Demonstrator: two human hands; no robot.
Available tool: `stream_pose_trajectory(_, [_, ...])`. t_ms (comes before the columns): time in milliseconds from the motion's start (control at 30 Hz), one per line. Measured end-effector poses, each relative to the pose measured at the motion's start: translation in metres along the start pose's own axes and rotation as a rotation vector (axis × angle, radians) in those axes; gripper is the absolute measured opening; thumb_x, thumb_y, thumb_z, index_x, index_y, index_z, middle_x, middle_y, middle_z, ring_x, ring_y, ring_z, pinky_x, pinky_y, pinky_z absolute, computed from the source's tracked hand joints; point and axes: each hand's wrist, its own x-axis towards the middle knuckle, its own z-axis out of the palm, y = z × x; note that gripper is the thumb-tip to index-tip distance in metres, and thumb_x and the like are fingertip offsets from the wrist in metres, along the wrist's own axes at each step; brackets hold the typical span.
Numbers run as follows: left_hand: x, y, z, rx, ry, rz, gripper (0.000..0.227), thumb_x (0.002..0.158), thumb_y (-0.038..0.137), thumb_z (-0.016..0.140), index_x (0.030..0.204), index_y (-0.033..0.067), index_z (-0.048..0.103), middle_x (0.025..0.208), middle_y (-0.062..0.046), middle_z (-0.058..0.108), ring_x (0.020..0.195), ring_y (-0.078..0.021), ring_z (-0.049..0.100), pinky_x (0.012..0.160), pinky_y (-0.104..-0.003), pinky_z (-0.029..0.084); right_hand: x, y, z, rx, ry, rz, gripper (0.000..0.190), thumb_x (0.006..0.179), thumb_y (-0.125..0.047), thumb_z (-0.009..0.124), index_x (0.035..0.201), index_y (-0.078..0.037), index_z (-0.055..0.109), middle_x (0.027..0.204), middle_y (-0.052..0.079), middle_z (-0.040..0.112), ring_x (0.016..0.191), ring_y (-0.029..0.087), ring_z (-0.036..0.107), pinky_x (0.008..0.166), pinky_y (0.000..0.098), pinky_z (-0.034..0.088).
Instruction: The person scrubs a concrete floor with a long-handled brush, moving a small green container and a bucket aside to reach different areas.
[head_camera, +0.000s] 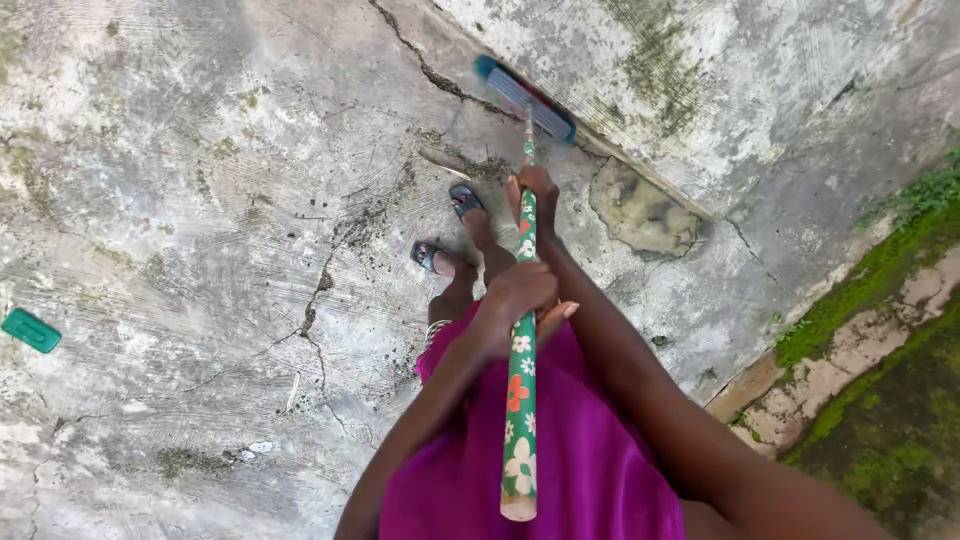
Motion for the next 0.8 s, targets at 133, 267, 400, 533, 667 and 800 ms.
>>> stream_pose_trajectory(133, [-0.006,-0.007,-0.002,0.005,0.046,-0.015,0.035,0.090,0.000,0.069,0.068,0.0041,0.043,0.065,-0.010,0.039,0.058,-0.0262,0.045,0.057,-0.040,0.034,-0.020,0.000,0.022,0.133,0.150,-0.055,0.018,0.092,-0.012,0.071,0.083,-0.005,0.057,0.075,0.015,0.057,0.065,0.029,0.059,0.059,0.0405,0.047])
stream_pose_trajectory(267, [-0.013,0.023,-0.013,0.054,0.005,-0.114,0.036,0.091,-0.002,0.067,0.066,0.0051,0.042,0.064,-0.009,0.040,0.055,-0.0241,0.046,0.056,-0.038,0.034,-0.054,-0.041,0.012,0.223,0.038,-0.016,0.017,0.093,-0.010,0.070,0.082,-0.004,0.059,0.072,0.013,0.054,0.064,0.029,0.056,0.062,0.0411,0.047])
stream_pose_trajectory(400, [-0.014,0.082,-0.013,0.021,-0.008,-0.130,0.038,0.091,-0.002,0.070,0.068,0.0055,0.041,0.065,-0.008,0.041,0.058,-0.0250,0.046,0.059,-0.039,0.034,-0.067,-0.074,-0.021,0.178,-0.111,0.008,0.020,0.093,-0.008,0.072,0.080,-0.003,0.057,0.076,0.014,0.055,0.071,0.030,0.056,0.066,0.0409,0.045])
stream_pose_trajectory(533, [-0.019,0.067,0.005,-0.004,0.009,-0.079,0.038,0.091,-0.001,0.070,0.068,0.0059,0.041,0.065,-0.009,0.040,0.058,-0.0255,0.045,0.059,-0.039,0.034,-0.052,-0.048,-0.033,0.246,0.029,-0.096,0.014,0.090,-0.005,0.070,0.081,-0.004,0.059,0.075,0.010,0.059,0.069,0.024,0.057,0.065,0.0403,0.047])
stream_pose_trajectory(667, [-0.048,-0.009,0.035,0.066,-0.011,-0.012,0.033,0.092,0.002,0.067,0.069,0.0060,0.044,0.066,-0.009,0.043,0.059,-0.0250,0.049,0.056,-0.038,0.037,-0.076,0.028,-0.011,0.203,0.099,0.020,0.015,0.092,-0.003,0.072,0.082,-0.004,0.060,0.076,0.009,0.059,0.069,0.022,0.057,0.064,0.0372,0.047])
stream_pose_trajectory(800, [-0.074,0.000,0.012,0.013,-0.017,-0.058,0.030,0.094,0.001,0.061,0.069,0.0054,0.045,0.066,-0.008,0.045,0.058,-0.0205,0.051,0.057,-0.034,0.041,-0.114,0.030,0.032,0.254,0.148,0.074,0.013,0.087,-0.004,0.070,0.080,-0.006,0.059,0.076,0.009,0.059,0.068,0.023,0.058,0.061,0.0365,0.046])
